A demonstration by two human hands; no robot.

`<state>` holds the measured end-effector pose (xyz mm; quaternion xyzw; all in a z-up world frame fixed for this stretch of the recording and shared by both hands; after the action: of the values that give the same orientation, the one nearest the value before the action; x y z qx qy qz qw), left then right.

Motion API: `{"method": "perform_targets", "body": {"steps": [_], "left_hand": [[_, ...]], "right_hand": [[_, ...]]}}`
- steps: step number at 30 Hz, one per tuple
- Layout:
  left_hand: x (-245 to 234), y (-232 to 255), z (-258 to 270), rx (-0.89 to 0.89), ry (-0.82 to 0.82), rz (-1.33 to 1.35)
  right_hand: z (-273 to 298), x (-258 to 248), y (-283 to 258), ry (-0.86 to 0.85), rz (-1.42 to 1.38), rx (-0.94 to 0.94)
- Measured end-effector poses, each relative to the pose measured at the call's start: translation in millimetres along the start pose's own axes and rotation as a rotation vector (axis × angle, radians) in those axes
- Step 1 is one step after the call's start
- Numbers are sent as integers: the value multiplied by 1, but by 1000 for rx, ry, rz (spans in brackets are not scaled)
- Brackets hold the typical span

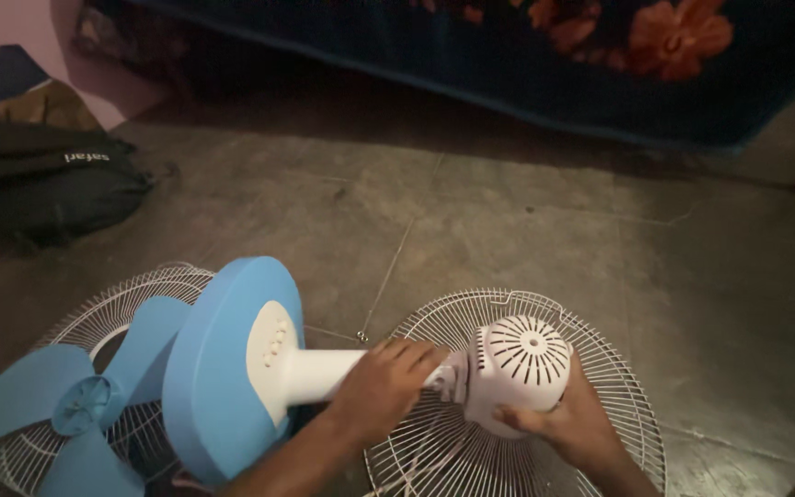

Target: The person assembles an electric fan by attaching the motor housing to the neck, securing it with a knob, and tightening the connection with a screwdriver. The fan blades and front grill are visible nearby but not handled in this clip.

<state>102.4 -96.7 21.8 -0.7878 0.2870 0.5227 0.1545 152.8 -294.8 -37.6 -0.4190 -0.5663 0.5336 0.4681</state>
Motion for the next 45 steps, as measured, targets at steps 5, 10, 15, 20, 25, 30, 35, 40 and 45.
{"method": "perform_targets", "body": {"steps": [5, 10, 15, 20, 25, 30, 35, 40, 45], "left_hand": [[-4, -1, -2, 48, 21, 58], [-3, 0, -7, 115, -45, 51], [-6, 9, -8, 221, -63, 38], [-10, 12, -5, 234, -100, 48], [-15, 13, 7, 270, -91, 31], [-11, 14, 17, 205, -24, -123], [-6, 10, 16, 199, -32, -116], [-10, 0, 8, 159, -65, -14], [-7, -6, 10, 94, -102, -4]], "right_hand": [[0, -3, 4, 31, 62, 94], [2, -2, -1, 29, 82, 82], [0, -2, -5, -7, 133, 38], [-1, -1, 0, -59, 126, 22], [-11, 8, 3, -132, 103, 5], [-25, 24, -3, -224, 131, -36], [-23, 24, -3, -219, 107, 5], [-27, 19, -2, -179, 117, 56], [-24, 28, -5, -236, 67, -16]]}}
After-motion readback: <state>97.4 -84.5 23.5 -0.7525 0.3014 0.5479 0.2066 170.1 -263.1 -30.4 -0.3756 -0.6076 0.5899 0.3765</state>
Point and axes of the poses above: each hand's wrist, its own z-axis away from the middle knuckle, its own x-axis out of the palm, y = z × x, the point moved 10 cm from there along -z, towards the middle knuckle, and after that the axes turned 9 degrees about -z, right-handed, at the moved point
